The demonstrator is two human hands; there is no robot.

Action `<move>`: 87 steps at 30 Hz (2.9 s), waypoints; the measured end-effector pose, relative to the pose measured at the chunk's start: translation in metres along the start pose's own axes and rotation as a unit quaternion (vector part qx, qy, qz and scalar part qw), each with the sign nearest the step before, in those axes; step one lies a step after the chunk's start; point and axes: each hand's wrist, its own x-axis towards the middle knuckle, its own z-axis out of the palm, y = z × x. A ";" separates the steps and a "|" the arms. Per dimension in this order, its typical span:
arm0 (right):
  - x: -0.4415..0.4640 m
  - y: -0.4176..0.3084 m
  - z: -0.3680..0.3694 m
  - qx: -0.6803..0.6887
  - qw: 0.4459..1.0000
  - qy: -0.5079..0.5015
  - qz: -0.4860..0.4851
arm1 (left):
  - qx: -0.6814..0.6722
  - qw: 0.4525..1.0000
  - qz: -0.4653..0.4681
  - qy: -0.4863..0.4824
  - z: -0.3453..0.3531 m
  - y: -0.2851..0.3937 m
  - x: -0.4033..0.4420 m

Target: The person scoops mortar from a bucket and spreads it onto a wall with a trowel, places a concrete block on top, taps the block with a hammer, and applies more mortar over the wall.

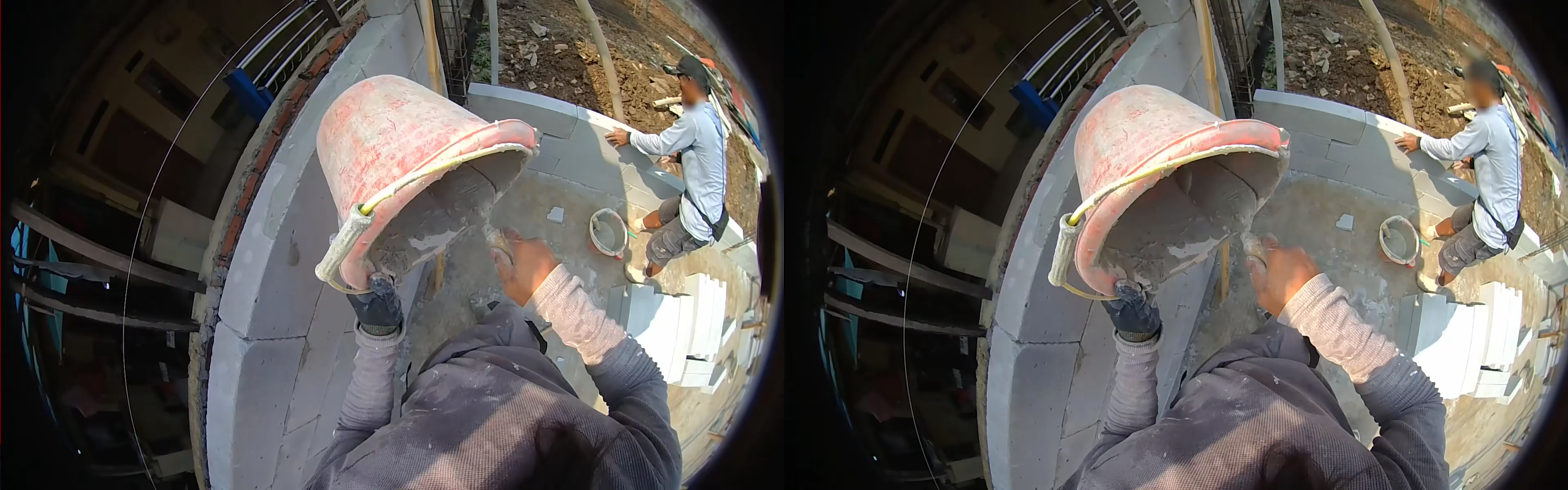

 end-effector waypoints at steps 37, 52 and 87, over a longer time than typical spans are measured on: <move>0.036 0.010 0.018 0.851 0.251 -0.436 0.152 | -0.080 0.972 -0.208 0.071 0.031 -0.041 -0.017; 0.055 0.070 0.042 -0.203 0.969 -0.140 -0.022 | 0.094 0.921 -0.302 -0.227 0.037 -0.025 0.067; -0.026 0.056 0.102 0.032 0.974 0.163 -0.154 | -0.329 0.859 -0.388 0.060 0.022 -0.093 -0.042</move>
